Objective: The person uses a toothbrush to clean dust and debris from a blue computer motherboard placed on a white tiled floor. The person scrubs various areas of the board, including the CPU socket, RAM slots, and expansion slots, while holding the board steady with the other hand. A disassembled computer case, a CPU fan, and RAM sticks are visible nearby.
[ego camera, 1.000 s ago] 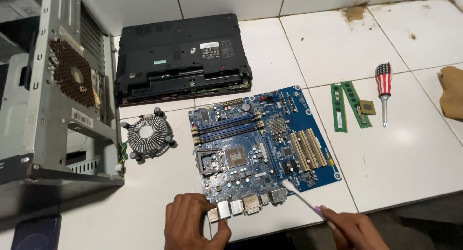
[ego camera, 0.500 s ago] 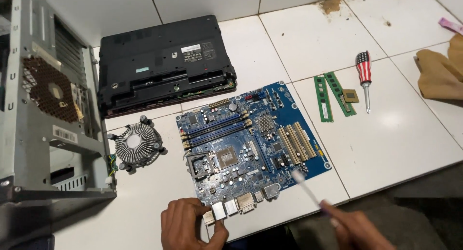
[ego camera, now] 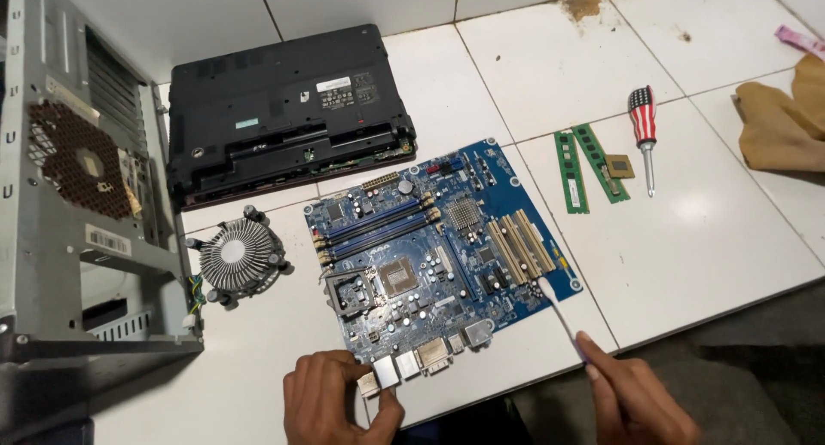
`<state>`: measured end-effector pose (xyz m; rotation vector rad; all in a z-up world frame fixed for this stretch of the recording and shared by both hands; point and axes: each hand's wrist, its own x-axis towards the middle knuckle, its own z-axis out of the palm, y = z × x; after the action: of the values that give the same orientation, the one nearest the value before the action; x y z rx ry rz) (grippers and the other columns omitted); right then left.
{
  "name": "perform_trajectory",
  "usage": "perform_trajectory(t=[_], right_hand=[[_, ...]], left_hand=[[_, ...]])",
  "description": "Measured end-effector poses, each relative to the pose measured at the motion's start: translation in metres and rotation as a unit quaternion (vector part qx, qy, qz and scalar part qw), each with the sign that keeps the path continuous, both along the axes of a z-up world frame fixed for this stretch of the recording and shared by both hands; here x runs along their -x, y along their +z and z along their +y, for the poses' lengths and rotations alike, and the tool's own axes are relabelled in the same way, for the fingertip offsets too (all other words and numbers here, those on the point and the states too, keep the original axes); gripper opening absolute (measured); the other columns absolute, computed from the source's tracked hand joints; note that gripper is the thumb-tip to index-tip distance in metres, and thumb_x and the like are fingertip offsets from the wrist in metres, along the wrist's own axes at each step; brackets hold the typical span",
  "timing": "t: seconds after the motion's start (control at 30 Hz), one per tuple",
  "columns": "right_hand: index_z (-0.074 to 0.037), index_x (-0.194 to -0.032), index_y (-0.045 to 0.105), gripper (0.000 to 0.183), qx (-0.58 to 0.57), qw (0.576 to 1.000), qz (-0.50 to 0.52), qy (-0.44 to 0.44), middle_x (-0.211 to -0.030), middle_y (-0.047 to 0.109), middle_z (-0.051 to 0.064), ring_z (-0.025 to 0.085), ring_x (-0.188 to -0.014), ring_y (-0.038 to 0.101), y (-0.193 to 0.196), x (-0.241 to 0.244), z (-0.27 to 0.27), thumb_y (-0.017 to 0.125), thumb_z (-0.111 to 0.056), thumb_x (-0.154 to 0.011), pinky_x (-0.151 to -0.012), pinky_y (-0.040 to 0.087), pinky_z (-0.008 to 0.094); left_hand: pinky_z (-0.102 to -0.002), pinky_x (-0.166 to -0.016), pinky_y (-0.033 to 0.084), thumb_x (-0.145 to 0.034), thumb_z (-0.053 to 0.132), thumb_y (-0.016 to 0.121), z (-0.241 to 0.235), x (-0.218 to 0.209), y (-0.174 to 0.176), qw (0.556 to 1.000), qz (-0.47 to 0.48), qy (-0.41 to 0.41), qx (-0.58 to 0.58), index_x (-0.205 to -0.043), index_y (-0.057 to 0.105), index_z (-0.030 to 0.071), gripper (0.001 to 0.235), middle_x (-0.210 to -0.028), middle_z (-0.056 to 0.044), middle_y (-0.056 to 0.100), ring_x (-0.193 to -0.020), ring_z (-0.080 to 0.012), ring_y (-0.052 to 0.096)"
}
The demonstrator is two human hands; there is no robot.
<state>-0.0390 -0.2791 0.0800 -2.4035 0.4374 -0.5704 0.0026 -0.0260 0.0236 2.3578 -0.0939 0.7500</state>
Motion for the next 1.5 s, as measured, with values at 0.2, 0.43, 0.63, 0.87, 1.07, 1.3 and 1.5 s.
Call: perform_trajectory(t=[0.2,0.43,0.63,0.87,1.07,1.3,1.5], right_hand=[[-0.023,-0.121,0.084,0.033,0.041,0.996,0.079,-0.007,-0.072,0.065,0.001,0.012,-0.057,0.052,0.013,0.001,-0.023,0.067,-0.009,-0.097,-0.058,0.038,0.027],[-0.019,-0.118,0.082,0.023,0.073,0.995,-0.027,0.07,-0.085,0.072,-0.003,0.009,-0.066,0.06,0.012,-0.033,-0.049,0.068,-0.01,-0.101,-0.066,0.045,0.024],[-0.021,-0.13,0.078,0.033,0.075,0.992,0.027,0.1,-0.094,0.075,-0.001,0.015,-0.063,0.058,-0.009,-0.044,-0.077,0.064,-0.017,-0.1,-0.064,0.048,0.029],[-0.02,-0.113,0.084,0.024,0.018,0.997,0.008,0.081,-0.077,0.073,-0.003,0.009,-0.062,0.061,0.004,-0.016,-0.03,0.068,-0.016,-0.096,-0.063,0.047,0.023],[-0.038,-0.13,0.08,0.04,-0.001,0.985,0.17,-0.014,-0.108,0.084,-0.003,0.011,-0.092,0.078,-0.014,-0.001,-0.08,0.066,-0.022,-0.096,-0.084,0.056,0.027],[-0.033,-0.131,0.079,0.041,-0.022,0.989,0.145,0.002,-0.111,0.081,-0.008,0.008,-0.092,0.074,-0.002,-0.009,-0.058,0.068,-0.022,-0.093,-0.08,0.05,0.024],[-0.035,-0.136,0.07,0.046,-0.094,0.93,0.336,0.118,-0.094,0.088,-0.002,0.009,-0.075,0.078,-0.055,-0.037,-0.099,0.065,-0.033,-0.091,-0.07,0.057,0.025]], left_hand=[[-0.037,-0.071,0.039,-0.058,0.021,0.075,0.002,0.002,-0.007,0.999,0.039,0.011,0.005,-0.081,0.065,0.016,0.026,-0.084,0.002,0.065,-0.077,-0.0209,0.059],[-0.041,-0.069,0.04,-0.061,0.031,0.083,0.017,0.006,-0.026,0.995,0.096,-0.013,-0.009,-0.087,0.068,0.017,0.032,-0.088,0.001,0.068,-0.082,-0.0227,0.064],[-0.036,-0.07,0.042,-0.065,0.025,0.078,0.004,0.005,-0.008,0.999,0.043,0.026,0.003,-0.085,0.069,0.017,0.023,-0.088,0.001,0.07,-0.08,-0.022,0.063],[-0.037,-0.075,0.045,-0.064,0.035,0.077,0.025,0.013,0.007,0.994,0.088,0.028,-0.061,-0.091,0.08,0.027,0.028,-0.086,0.009,0.066,-0.091,-0.0189,0.063],[-0.032,-0.071,0.044,-0.056,0.022,0.075,0.02,0.012,0.03,0.997,0.071,-0.014,0.012,-0.077,0.072,0.016,0.023,-0.083,0.002,0.064,-0.078,-0.0183,0.061],[-0.023,-0.075,0.053,-0.08,0.039,0.086,0.063,0.021,0.041,0.972,0.206,-0.108,0.041,-0.082,0.083,0.019,0.021,-0.089,0.005,0.074,-0.084,-0.0096,0.075],[-0.031,-0.081,0.049,-0.072,0.032,0.083,0.096,0.024,0.017,0.973,0.228,-0.027,0.006,-0.084,0.082,0.021,0.016,-0.093,0.006,0.074,-0.091,-0.0143,0.069]])
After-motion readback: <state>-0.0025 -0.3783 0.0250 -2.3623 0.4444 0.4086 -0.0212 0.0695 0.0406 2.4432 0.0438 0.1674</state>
